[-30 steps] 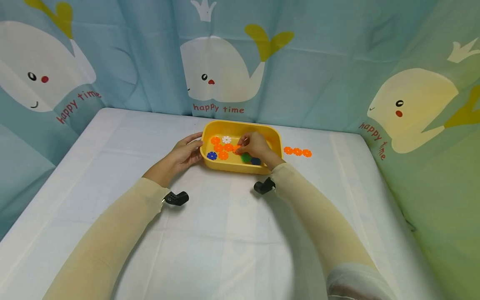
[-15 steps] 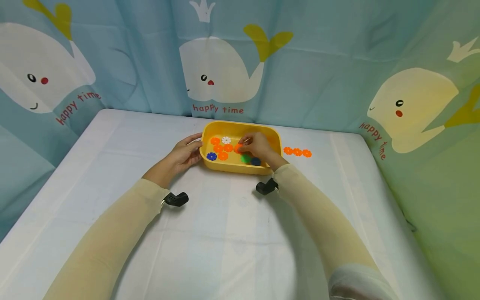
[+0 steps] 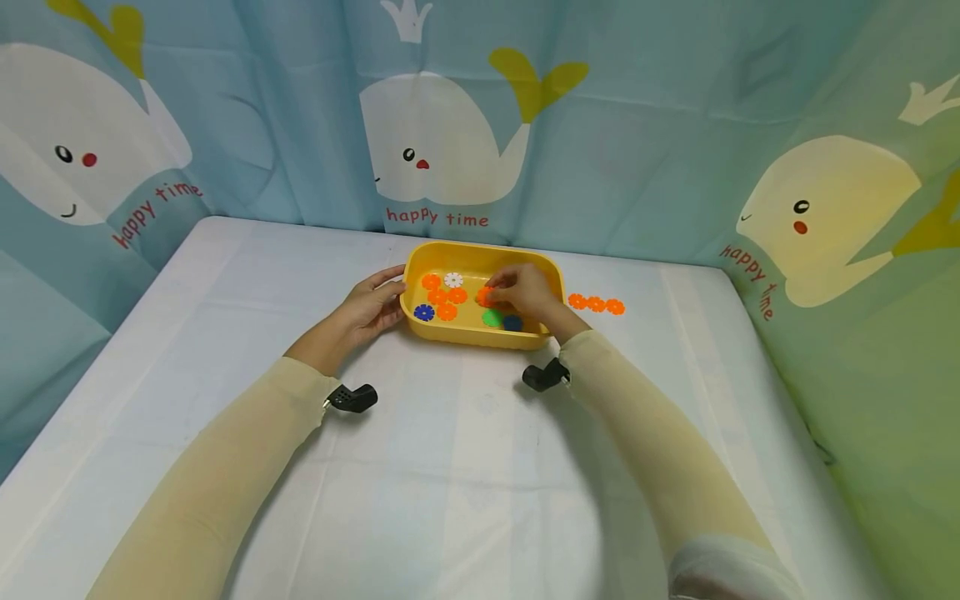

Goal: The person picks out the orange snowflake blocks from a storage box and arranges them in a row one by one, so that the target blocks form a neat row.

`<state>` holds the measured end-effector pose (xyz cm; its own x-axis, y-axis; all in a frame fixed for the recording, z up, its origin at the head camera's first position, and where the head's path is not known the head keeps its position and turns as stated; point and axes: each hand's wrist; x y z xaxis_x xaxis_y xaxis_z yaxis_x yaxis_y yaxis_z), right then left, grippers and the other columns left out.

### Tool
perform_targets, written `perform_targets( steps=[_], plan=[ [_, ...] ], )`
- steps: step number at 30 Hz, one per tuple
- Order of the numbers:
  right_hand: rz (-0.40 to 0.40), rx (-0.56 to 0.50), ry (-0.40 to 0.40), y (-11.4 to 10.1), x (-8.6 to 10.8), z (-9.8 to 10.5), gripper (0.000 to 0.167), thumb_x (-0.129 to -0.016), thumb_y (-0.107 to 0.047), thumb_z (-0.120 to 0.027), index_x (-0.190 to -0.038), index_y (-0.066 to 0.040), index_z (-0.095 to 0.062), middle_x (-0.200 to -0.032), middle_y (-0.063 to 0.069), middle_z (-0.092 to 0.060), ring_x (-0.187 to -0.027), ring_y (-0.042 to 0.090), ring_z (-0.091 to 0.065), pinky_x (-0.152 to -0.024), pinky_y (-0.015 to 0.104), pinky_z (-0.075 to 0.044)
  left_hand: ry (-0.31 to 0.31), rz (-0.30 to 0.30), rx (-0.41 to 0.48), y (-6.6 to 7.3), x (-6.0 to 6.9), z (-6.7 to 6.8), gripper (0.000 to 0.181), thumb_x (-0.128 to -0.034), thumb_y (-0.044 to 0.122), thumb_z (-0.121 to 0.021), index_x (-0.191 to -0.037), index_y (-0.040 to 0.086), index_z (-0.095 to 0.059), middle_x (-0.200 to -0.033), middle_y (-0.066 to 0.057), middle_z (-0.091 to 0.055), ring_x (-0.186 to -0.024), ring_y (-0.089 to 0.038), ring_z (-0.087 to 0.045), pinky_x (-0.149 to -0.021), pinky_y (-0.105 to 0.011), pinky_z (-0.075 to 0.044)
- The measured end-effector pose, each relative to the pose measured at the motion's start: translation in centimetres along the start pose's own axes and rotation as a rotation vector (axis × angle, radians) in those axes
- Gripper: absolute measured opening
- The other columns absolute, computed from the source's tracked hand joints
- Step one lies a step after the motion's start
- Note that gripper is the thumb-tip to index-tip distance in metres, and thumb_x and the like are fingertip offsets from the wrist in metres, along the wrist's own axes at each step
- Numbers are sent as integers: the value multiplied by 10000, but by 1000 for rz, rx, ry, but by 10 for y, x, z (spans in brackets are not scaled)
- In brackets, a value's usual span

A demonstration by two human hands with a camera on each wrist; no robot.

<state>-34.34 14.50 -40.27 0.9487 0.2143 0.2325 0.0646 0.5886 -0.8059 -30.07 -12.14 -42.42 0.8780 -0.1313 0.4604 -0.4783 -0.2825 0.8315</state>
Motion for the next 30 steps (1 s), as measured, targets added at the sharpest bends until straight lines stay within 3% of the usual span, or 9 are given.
perform_targets(
  steps=[10,19,30],
  plan=[
    [31,119,8,-1,9,11,211,-895,-91,-717,-1076,16,-708,-1002,144,-675,-745,147,-626,-653,162,-521,7,11,-6,0,0,0,498,-1003,175,-564,-1475,274,-440,-1147,-46,-492,-840,-126,-536,-674,-155,-544],
    [42,100,-20,-7,22,19,225,-911,-65,-689,-1112,35,-693,-1068,183,-678,-864,249,-699,-797,311,-590,16,8,-12,0,0,-1,490,-1002,177,-566,-1466,282,-452,-1143,-41,-499,-836,-126,-534,-659,-157,-541],
    [110,125,-1,-2,31,34,230,-898,-60,-699,-1106,38,-697,-992,172,-690,-837,283,-708,-808,379,-593,21,7,-10,0,0,-1,486,-998,178,-570,-1460,280,-457,-1151,-47,-499,-846,-134,-525,-657,-160,-539]
  ],
)
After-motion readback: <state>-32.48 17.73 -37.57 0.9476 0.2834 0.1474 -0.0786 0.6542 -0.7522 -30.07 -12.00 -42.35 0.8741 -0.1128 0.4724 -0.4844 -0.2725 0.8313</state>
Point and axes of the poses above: each hand's wrist, its own x-axis away from the middle knuckle, its own z-axis out of the back of the hand, y = z × x
